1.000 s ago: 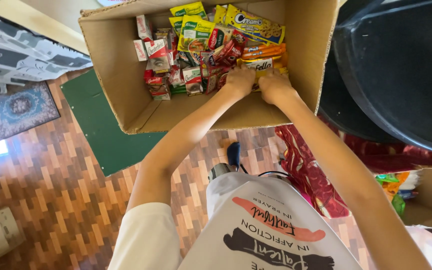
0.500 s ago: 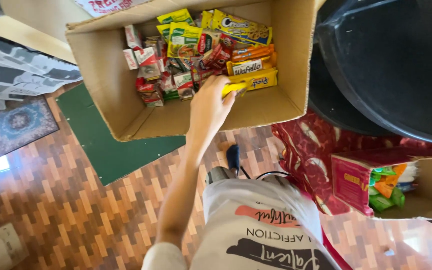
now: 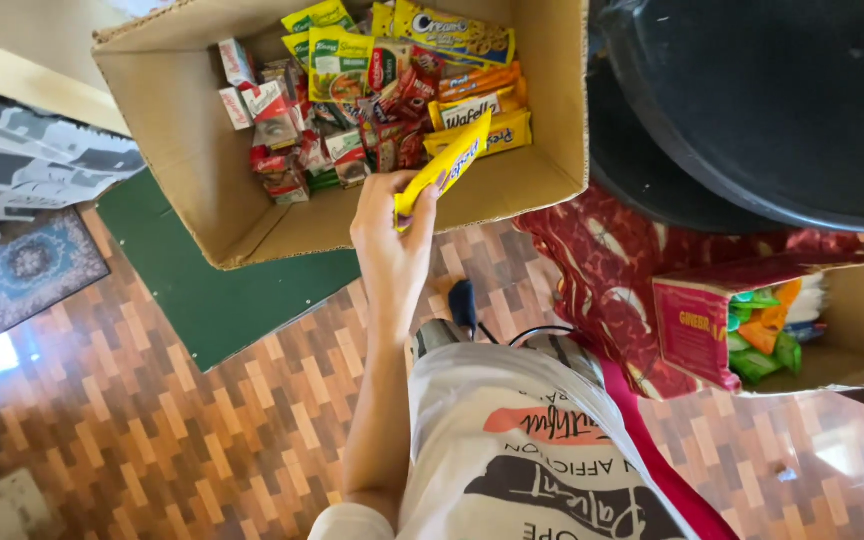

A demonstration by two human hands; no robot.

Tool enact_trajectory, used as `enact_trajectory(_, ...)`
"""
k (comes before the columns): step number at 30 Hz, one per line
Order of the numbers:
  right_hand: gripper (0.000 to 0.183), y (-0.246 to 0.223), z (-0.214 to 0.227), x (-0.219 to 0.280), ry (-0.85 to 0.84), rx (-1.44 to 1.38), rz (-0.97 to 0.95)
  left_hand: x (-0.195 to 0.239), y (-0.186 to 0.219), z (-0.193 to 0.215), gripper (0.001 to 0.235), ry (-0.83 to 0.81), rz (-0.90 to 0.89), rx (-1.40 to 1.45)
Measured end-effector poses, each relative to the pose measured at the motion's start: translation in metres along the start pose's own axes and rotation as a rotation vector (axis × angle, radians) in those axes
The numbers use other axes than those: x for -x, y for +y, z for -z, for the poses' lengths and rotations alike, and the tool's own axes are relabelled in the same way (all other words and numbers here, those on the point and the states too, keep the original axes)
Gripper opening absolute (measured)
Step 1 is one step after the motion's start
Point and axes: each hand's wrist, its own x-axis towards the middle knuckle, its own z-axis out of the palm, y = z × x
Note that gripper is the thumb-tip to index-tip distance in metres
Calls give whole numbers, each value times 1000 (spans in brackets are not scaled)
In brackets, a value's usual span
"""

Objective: The person takes various snack items, including Presto chocolate wafers, Wafello wafers, and Cal Cheese crackers, from a cardboard box and places them onto a black rotating shelf. The person handles the items one at a time, arranging them neatly on the shelf.

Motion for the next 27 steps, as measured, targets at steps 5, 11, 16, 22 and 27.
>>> enact_trajectory(5,42,26,-16,-51,43,-27,36,9,12,1,14,31,27,40)
enact_trajectory(11,46,44,-40,-113,120,-69,58,15,23,-9,12,-13,25,77)
enact_trajectory(16,51,14,-54,-148,198,-107,44,19,33,-15,12,-130,28,143)
enact_trajectory(22,57,-280,38,-203,280,-166,26,31,60,-29,19,-402,32,227)
enact_trajectory(27,75,-393,75,-242,455,-165,378,43,73,-48,23,-564,-14,271)
